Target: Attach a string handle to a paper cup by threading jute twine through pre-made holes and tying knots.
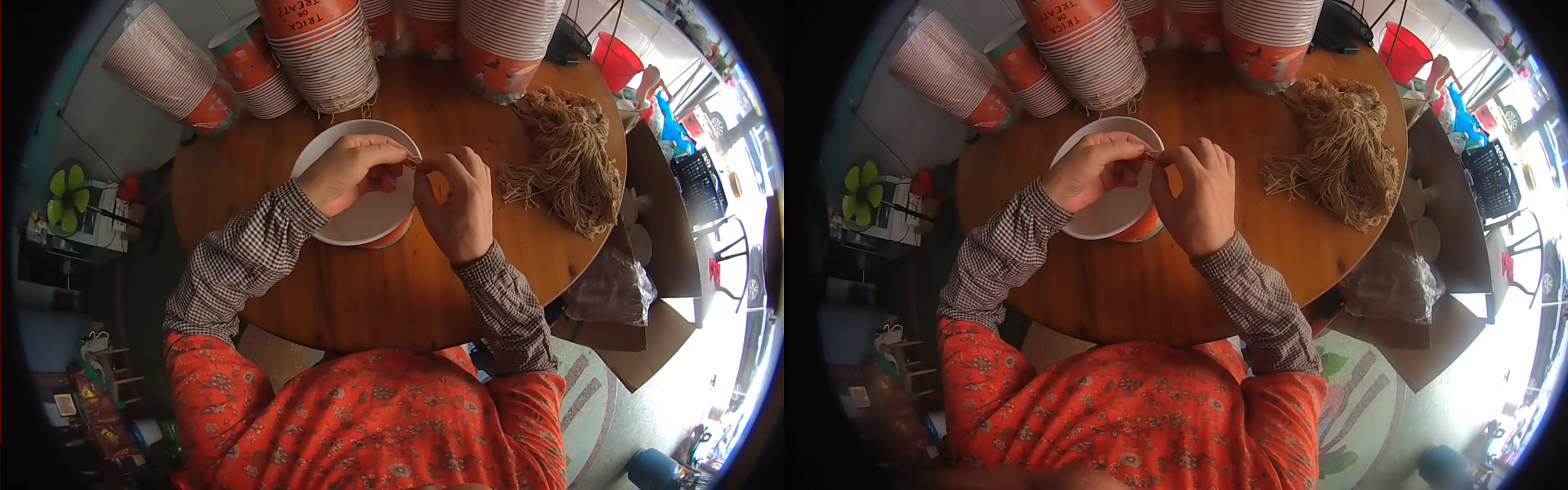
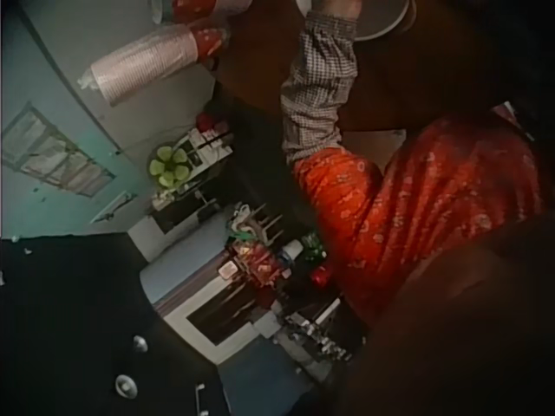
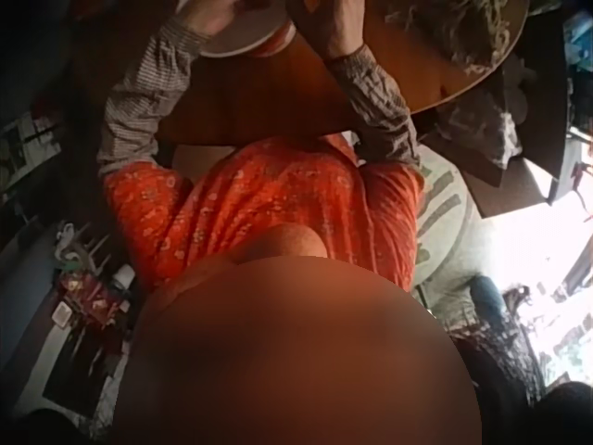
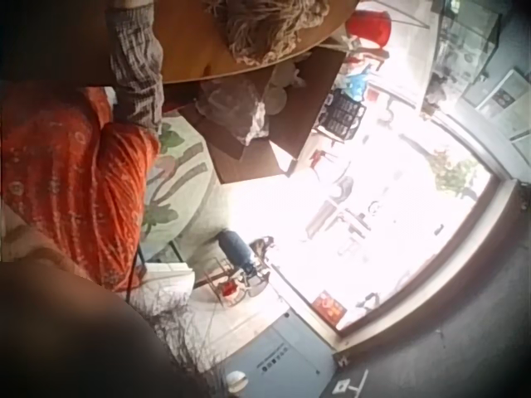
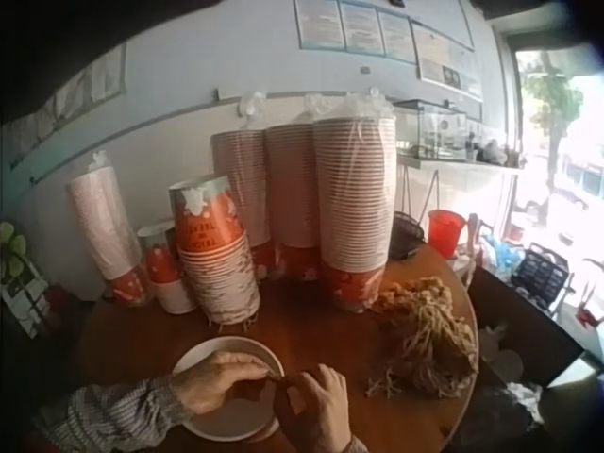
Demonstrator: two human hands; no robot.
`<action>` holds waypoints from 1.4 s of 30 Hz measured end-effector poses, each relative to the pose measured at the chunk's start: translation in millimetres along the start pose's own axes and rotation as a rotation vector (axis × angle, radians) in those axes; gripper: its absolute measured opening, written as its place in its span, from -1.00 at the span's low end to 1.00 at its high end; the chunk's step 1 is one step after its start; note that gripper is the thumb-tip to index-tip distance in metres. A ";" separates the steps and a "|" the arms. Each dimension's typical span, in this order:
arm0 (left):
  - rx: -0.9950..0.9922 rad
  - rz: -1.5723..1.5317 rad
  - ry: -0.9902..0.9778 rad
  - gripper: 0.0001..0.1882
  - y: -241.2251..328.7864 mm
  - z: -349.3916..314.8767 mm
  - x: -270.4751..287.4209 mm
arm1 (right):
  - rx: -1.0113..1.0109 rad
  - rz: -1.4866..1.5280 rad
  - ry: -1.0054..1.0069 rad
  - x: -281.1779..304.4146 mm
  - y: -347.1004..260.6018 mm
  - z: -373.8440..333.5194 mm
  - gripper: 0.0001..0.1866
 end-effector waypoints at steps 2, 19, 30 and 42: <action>0.005 -0.002 -0.021 -0.81 0.8 0.0 0.6 | -0.019 0.014 -0.009 0.9 3.6 -0.2 -0.85; -0.367 0.509 0.133 -0.88 4.3 6.4 -14.0 | -0.103 0.092 -0.027 0.6 11.9 -2.3 -0.85; -0.479 0.424 0.165 -0.93 9.6 6.0 -21.0 | 0.008 0.082 0.004 -3.6 7.4 -1.1 -0.85; -0.804 0.945 0.244 -0.88 28.2 -11.6 -33.3 | -0.045 0.134 0.045 -3.5 12.4 -1.7 -0.85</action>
Point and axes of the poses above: each hand's wrist, its own z-axis towards the middle knuckle, its own x-axis out of the back of the hand, y = z × x, the point moved 4 cm from there along z, towards the middle knuckle, and after that the axes turned 4 degrees about z, right-handed, at the moved point
